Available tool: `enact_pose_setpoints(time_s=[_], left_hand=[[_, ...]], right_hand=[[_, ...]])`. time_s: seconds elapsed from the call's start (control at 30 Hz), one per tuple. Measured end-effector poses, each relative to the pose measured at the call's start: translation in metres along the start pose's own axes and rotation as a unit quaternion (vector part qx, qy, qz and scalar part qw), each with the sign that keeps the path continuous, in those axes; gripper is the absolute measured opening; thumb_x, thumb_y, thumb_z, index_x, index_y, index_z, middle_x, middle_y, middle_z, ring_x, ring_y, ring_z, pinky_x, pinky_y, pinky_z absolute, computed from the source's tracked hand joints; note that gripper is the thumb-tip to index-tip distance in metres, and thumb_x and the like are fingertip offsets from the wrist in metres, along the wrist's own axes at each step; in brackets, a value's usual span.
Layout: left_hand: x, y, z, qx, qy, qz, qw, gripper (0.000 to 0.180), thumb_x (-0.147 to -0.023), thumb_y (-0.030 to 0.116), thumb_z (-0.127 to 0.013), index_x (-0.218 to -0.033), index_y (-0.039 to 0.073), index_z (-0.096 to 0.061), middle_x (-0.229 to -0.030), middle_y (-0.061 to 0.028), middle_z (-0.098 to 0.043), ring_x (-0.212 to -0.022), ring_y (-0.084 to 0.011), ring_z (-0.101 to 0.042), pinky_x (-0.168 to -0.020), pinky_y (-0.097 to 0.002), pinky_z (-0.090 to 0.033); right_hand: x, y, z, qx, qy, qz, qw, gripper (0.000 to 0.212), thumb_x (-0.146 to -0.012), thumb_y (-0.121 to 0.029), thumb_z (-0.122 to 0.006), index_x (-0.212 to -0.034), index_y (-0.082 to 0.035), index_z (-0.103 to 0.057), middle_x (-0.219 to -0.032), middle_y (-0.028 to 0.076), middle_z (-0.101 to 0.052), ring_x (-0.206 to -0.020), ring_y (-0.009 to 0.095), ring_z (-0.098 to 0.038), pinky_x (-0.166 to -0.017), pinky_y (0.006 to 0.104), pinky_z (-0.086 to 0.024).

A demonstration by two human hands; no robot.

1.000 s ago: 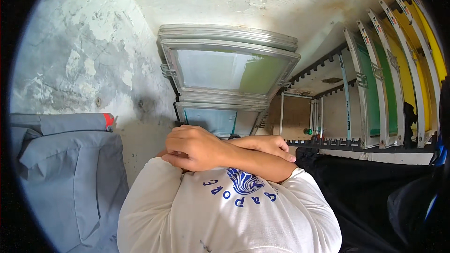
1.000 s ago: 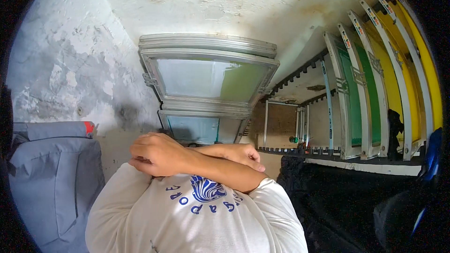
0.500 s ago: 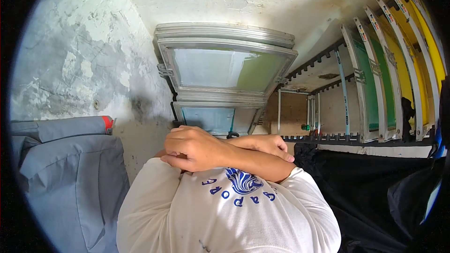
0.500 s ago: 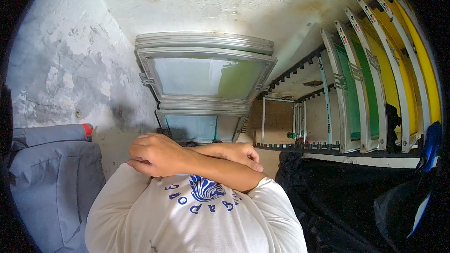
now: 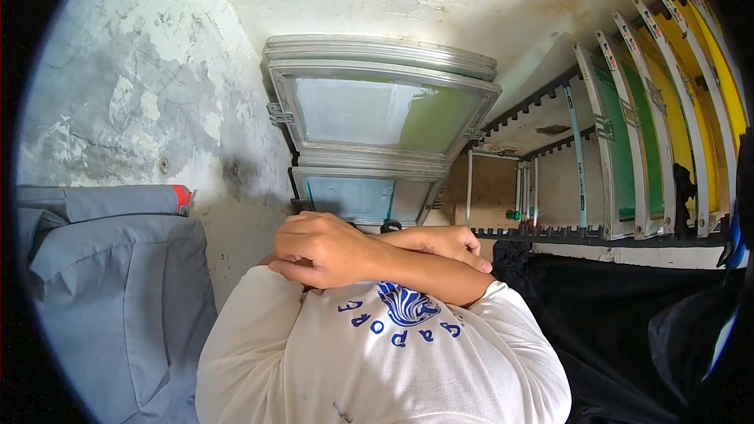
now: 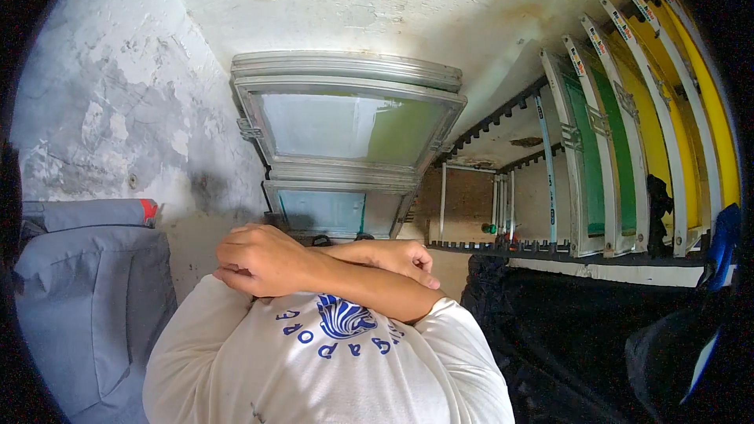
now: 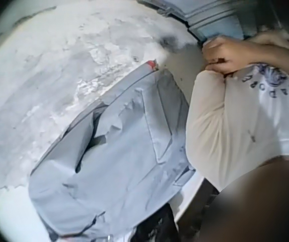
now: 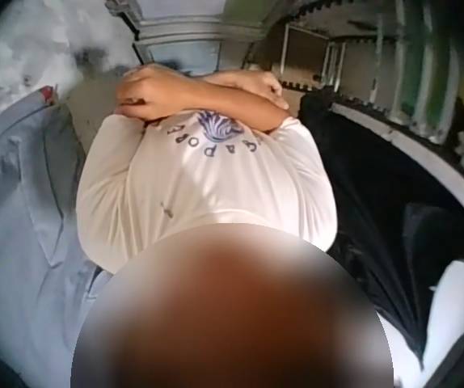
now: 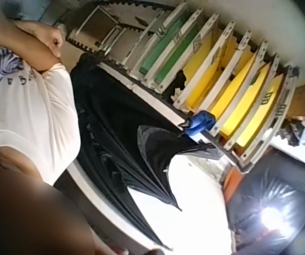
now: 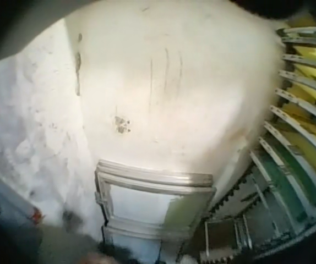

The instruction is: Organizes and rearranges various screen printing frames on a storage rack while applying tape to specific edges.

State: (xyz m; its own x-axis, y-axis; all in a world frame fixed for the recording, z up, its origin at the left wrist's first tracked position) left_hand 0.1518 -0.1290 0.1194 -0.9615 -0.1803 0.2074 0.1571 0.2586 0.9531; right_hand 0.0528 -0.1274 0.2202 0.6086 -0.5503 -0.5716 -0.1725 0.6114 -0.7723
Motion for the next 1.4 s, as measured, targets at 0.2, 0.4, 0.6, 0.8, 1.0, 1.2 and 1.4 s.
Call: enact_pose_setpoints(time_s=[0.2, 0.4, 0.6, 0.8, 1.0, 1.2, 1.4], left_hand=[[0.000, 0.014, -0.001, -0.064, -0.005, -0.001, 0.998, 0.056, -0.090, 0.055, -0.081, -0.069, 0.009, -0.058, -0.062, 0.0055, -0.054, -0.058, -0.0064, -0.047, -0.048, -0.0336, -0.037], [-0.018, -0.004, -0.027, 0.078, 0.033, -0.117, 0.990, 0.050, -0.091, 0.052, -0.081, -0.077, 0.006, -0.065, -0.068, 0.0044, -0.060, -0.063, -0.0076, -0.052, -0.052, -0.0324, -0.040], [-0.021, 0.027, -0.022, -0.023, -0.006, 0.030, 0.999, 0.050, -0.092, 0.051, -0.080, -0.079, 0.005, -0.066, -0.071, 0.0025, -0.061, -0.067, -0.0080, -0.054, -0.056, -0.0325, -0.042], [-0.057, 0.017, -0.043, -0.043, 0.009, -0.020, 0.999, 0.052, -0.092, 0.054, -0.079, -0.083, 0.004, -0.068, -0.071, 0.0028, -0.059, -0.069, -0.0093, -0.055, -0.058, -0.0324, -0.043], [-0.084, 0.012, -0.056, 0.022, 0.013, 0.030, 0.999, 0.052, -0.094, 0.055, -0.077, -0.097, 0.004, -0.071, -0.081, 0.0010, -0.065, -0.074, -0.0102, -0.057, -0.062, -0.0313, -0.045], [-0.108, 0.022, -0.062, -0.041, 0.004, 0.060, 0.997, 0.052, -0.095, 0.054, -0.076, -0.097, 0.002, -0.071, -0.082, 0.0006, -0.066, -0.075, -0.0098, -0.057, -0.063, -0.0319, -0.046], [-0.119, 0.008, -0.084, 0.112, 0.027, -0.021, 0.993, 0.055, -0.096, 0.057, -0.074, -0.096, 0.002, -0.070, -0.080, 0.0017, -0.064, -0.074, -0.0091, -0.056, -0.061, -0.0317, -0.044]], right_hand=[[0.011, -0.004, 0.004, -0.001, -0.002, -0.004, 1.000, 0.027, -0.087, -0.012, -0.077, -0.072, -0.004, -0.056, -0.067, 0.009, -0.055, -0.063, 0.031, -0.055, -0.060, 0.0425, -0.045], [0.024, -0.012, 0.003, -0.018, -0.014, 0.001, 1.000, 0.027, -0.088, -0.013, -0.077, -0.073, -0.004, -0.056, -0.068, 0.009, -0.057, -0.064, 0.031, -0.056, -0.060, 0.0427, -0.046], [0.038, -0.024, 0.018, -0.019, -0.013, 0.006, 1.000, 0.026, -0.089, -0.015, -0.076, -0.074, -0.005, -0.057, -0.068, 0.008, -0.058, -0.065, 0.031, -0.057, -0.060, 0.0431, -0.045], [0.061, -0.035, 0.034, -0.015, -0.018, 0.011, 1.000, 0.025, -0.090, -0.016, -0.076, -0.076, -0.007, -0.058, -0.068, 0.007, -0.057, -0.065, 0.030, -0.057, -0.059, 0.0433, -0.045], [0.088, -0.044, 0.053, -0.020, -0.017, 0.020, 0.999, 0.024, -0.089, -0.015, -0.077, -0.077, -0.007, -0.058, -0.068, 0.006, -0.057, -0.066, 0.030, -0.057, -0.060, 0.0427, -0.045], [0.114, -0.050, 0.071, -0.019, -0.027, 0.019, 0.999, 0.025, -0.088, -0.014, -0.078, -0.077, -0.008, -0.057, -0.069, 0.006, -0.057, -0.066, 0.030, -0.057, -0.060, 0.0427, -0.045], [0.133, -0.056, 0.071, -0.025, -0.021, 0.033, 0.999, 0.025, -0.087, -0.013, -0.079, -0.077, -0.007, -0.057, -0.071, 0.006, -0.058, -0.067, 0.030, -0.057, -0.060, 0.0427, -0.045]])
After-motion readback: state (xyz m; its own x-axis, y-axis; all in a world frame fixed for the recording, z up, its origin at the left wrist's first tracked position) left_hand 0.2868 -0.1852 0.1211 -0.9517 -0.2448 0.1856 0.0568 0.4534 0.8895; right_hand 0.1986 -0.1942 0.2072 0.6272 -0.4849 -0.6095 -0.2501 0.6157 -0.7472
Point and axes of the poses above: each hand's wrist, its own x-axis away from the middle knuckle, its own z-axis out of the back of the hand, y = z × x, the point moved 1 cm from there along -x, towards the middle knuckle
